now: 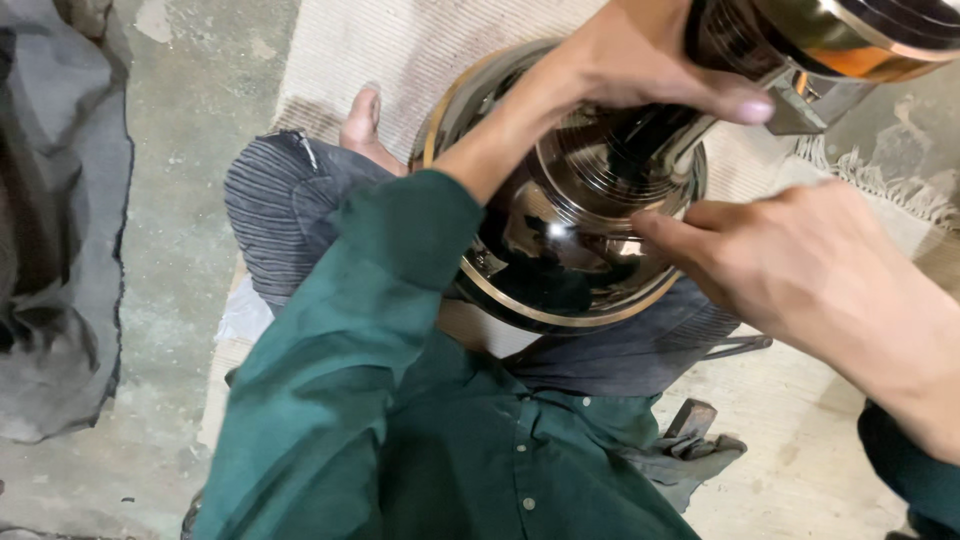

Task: The person sits cross-legged and uses a small chisel and a hammer to engrave decorative lines into the surface of a large polished metal vessel. They hold the vessel steady with one hand while striking the chisel with the other to create fine grooves.

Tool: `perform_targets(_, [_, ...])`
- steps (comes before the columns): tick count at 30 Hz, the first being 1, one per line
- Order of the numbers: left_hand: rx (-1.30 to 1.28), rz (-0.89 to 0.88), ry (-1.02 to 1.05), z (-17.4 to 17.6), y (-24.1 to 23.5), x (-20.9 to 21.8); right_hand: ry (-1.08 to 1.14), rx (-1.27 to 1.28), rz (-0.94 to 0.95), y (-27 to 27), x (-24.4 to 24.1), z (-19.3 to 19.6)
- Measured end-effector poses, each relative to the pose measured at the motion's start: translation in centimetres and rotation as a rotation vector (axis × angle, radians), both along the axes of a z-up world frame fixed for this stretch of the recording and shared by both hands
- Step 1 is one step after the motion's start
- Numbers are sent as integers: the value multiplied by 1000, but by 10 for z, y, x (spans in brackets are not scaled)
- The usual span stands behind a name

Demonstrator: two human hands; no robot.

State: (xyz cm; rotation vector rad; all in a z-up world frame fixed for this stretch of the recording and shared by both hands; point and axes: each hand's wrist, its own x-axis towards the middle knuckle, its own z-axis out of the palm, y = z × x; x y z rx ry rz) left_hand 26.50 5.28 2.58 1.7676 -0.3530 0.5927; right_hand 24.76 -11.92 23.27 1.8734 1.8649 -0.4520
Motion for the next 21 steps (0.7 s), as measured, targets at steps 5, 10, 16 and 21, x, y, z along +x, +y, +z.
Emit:
perform_targets(5, [-191, -3, 152, 15, -9, 4, 73, 174, -137, -29, 0, 2])
perform_targets(10, [-101, 435, 125, 45, -30, -16, 155, 321, -243, -43, -2, 3])
perform_targets(16, [-212, 379, 292, 56, -35, -28, 79, 244, -361, -46, -4, 10])
perform_targets(21, [-69, 497, 328, 58, -36, -81, 229, 372, -474, -41, -8, 13])
